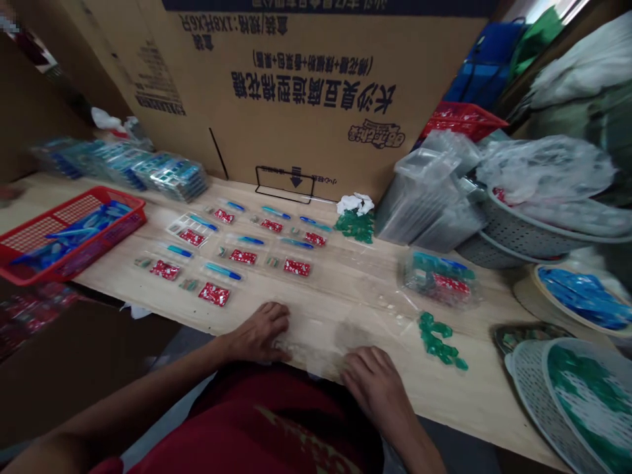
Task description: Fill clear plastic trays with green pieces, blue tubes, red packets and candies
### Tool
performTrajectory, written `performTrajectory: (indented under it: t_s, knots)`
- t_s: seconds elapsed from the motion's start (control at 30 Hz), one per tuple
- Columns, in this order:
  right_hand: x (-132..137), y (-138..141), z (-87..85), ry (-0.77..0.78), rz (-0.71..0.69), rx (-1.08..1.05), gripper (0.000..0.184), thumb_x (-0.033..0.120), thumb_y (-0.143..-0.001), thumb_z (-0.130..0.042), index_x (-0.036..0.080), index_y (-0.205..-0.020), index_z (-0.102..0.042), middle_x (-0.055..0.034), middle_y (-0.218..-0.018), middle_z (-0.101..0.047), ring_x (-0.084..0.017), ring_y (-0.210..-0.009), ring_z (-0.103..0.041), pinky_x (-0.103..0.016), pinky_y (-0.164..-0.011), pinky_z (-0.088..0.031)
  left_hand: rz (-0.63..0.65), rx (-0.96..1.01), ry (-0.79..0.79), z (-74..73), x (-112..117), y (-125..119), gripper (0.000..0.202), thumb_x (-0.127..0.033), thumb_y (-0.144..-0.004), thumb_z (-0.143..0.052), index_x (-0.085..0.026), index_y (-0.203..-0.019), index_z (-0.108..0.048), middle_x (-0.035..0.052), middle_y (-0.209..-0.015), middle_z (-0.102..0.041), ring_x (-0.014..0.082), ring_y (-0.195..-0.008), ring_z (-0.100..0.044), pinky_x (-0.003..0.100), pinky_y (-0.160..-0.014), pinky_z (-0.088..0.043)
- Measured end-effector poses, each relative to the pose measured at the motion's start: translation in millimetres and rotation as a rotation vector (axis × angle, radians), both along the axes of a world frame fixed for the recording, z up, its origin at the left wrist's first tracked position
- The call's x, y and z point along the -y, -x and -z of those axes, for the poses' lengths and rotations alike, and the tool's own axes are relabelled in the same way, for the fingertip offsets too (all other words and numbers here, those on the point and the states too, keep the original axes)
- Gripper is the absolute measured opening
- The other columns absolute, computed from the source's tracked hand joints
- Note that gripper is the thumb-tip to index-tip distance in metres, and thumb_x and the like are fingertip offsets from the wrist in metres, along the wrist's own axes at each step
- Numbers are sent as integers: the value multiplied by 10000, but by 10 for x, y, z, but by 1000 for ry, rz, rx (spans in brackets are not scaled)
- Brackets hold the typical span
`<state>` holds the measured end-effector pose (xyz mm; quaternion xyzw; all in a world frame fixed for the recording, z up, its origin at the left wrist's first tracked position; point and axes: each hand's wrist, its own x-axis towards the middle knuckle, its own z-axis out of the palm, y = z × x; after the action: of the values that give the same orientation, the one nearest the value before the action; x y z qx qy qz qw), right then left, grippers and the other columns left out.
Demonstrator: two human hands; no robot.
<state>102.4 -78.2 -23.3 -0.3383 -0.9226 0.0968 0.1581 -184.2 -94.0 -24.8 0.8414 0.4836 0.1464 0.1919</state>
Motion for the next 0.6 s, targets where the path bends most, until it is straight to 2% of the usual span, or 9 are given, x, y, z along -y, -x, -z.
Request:
performTrajectory:
  t_s: [0.1, 0.23, 0.37, 0.43, 0.53, 0.6]
  knots:
    - [-59, 394, 3, 145, -130, 26, 111, 282, -810, -616, 204, -752, -564, -17, -799, -579, -186, -798, -500, -308, -724, -377, -49, 3, -1, 21, 22, 21, 322, -478, -769, -583, -179, -887, -566, 126, -1133, -519, 252, -1032, -469, 389, -898, -366]
    - [-147, 691, 59, 225, -138, 55, 120, 217, -816, -609, 191, -701, -584, -2, -775, -580, -149, -777, -520, -264, -715, -396, -97, -10, -12, 2, 15, 58, 251, -406, -765, -610, -185, -881, -584, 116, -1100, -539, 246, -1004, -486, 379, -874, -391]
    - [-200, 664, 64, 198, -132, 32, 118, 163, -808, -597, 195, -695, -583, 5, -779, -583, -139, -768, -528, -255, -711, -410, -98, 10, -43, 5, -13, 85, 196, -349, -739, -644, -195, -847, -590, 103, -1131, -558, 249, -1005, -505, 384, -870, -408]
    - [-234, 586, 88, 148, -58, -26, 74, 137, -787, -610, 203, -762, -590, -5, -843, -598, -155, -810, -533, -277, -747, -421, -96, 25, -72, 22, -47, 98, 183, -319, -730, -650, -201, -855, -587, 101, -1158, -565, 260, -1051, -498, 399, -898, -401]
    - [-282, 449, 142, 51, 126, -85, 200, 102, -750, -629, 196, -922, -590, -49, -976, -615, -206, -905, -538, -340, -805, -433, -74, 31, -124, 49, -115, 117, 155, -298, -752, -619, -213, -877, -582, 97, -1211, -558, 272, -1145, -461, 428, -964, -359]
    - [-290, 366, 146, 16, 146, -91, 271, 108, -747, -632, 186, -1000, -578, -67, -1025, -620, -221, -955, -537, -359, -837, -437, -37, 23, -150, 79, -163, 124, 161, -315, -777, -587, -220, -907, -581, 95, -1243, -546, 272, -1179, -447, 434, -979, -346]
